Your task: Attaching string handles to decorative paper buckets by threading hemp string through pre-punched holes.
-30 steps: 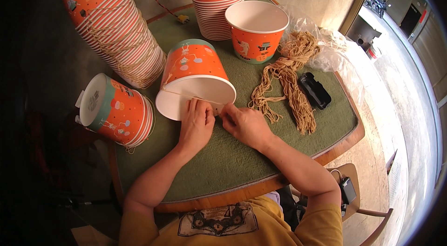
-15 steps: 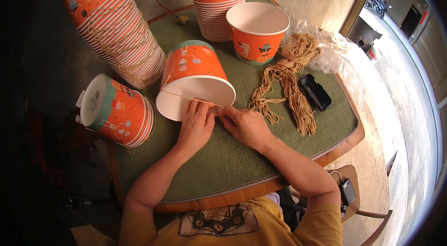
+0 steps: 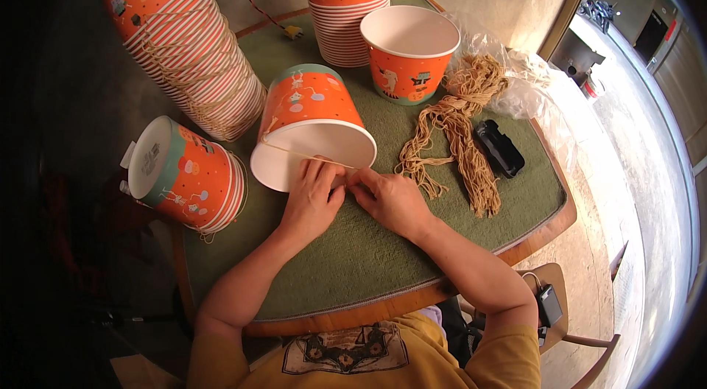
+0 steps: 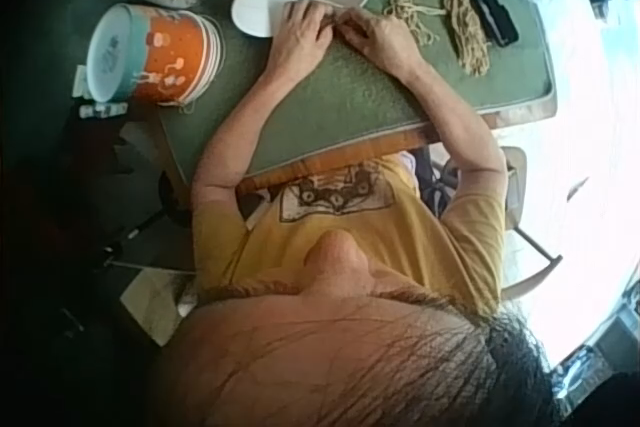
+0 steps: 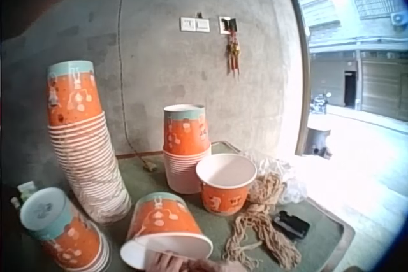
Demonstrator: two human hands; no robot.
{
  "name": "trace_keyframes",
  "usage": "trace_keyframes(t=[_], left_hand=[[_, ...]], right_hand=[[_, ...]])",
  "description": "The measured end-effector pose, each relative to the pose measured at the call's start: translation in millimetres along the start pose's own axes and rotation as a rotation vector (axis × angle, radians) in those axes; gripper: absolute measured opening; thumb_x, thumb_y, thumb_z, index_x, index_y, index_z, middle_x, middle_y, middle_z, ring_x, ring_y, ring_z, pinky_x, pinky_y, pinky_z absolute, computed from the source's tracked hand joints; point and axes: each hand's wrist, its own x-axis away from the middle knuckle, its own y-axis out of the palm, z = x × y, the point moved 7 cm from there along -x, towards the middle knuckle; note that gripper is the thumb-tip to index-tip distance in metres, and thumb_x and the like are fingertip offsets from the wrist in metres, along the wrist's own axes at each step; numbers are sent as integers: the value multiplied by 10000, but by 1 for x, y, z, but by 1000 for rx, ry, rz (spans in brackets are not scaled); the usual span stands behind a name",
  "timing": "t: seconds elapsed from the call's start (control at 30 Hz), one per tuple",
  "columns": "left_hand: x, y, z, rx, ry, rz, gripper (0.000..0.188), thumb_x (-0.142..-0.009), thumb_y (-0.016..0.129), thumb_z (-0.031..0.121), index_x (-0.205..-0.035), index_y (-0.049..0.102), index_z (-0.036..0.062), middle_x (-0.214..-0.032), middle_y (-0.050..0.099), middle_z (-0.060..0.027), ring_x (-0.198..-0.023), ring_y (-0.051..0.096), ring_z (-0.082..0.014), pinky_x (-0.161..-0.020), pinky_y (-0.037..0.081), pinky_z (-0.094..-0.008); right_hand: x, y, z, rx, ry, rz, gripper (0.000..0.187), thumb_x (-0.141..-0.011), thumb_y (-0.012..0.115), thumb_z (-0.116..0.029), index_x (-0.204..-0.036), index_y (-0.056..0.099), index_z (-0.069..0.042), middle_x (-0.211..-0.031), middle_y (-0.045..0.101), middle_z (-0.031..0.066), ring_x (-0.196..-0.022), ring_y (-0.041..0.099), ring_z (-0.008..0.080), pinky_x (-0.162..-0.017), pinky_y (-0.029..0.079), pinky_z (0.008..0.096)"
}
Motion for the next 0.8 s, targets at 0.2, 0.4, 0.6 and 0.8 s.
trace_keyframes(t=[0.2, 0.4, 0.6, 0.8], left_hand=[[-2, -2, 2, 28, 2, 13, 235, -802, 659, 8, -995, 532, 54, -1058, 514, -125, -975, 509, -362, -847, 458, -462], [-2, -1, -2, 47, -9, 37, 178, -812, 659, 5, -941, 553, 68, -993, 539, -102, -933, 525, -352, -799, 473, -457], [-2, -4, -8, 153, -60, 73, 158, -806, 654, 1, -905, 543, 55, -931, 557, -103, -911, 531, -353, -780, 469, -459], [-2, 0, -16, 209, -137, 62, 158, -792, 638, -13, -897, 535, 44, -927, 556, -117, -928, 529, -363, -805, 454, -464]], right_hand=[[0, 1, 2, -5, 6, -1, 160, -871, 665, -144, -1014, 633, -81, -756, 665, 156, -677, 671, 334, -618, 530, 397], [0, 1, 4, -5, 29, -20, 162, -875, 659, -142, -1019, 623, -76, -764, 662, 164, -688, 673, 337, -622, 527, 403], [0, 0, 1, -22, 34, -34, 163, -867, 658, -144, -1004, 605, -72, -770, 668, 156, -697, 675, 339, -633, 531, 403], [1, 1, 2, 2, 40, -54, 161, -847, 655, -132, -983, 597, -68, -787, 676, 142, -703, 676, 335, -638, 536, 401]])
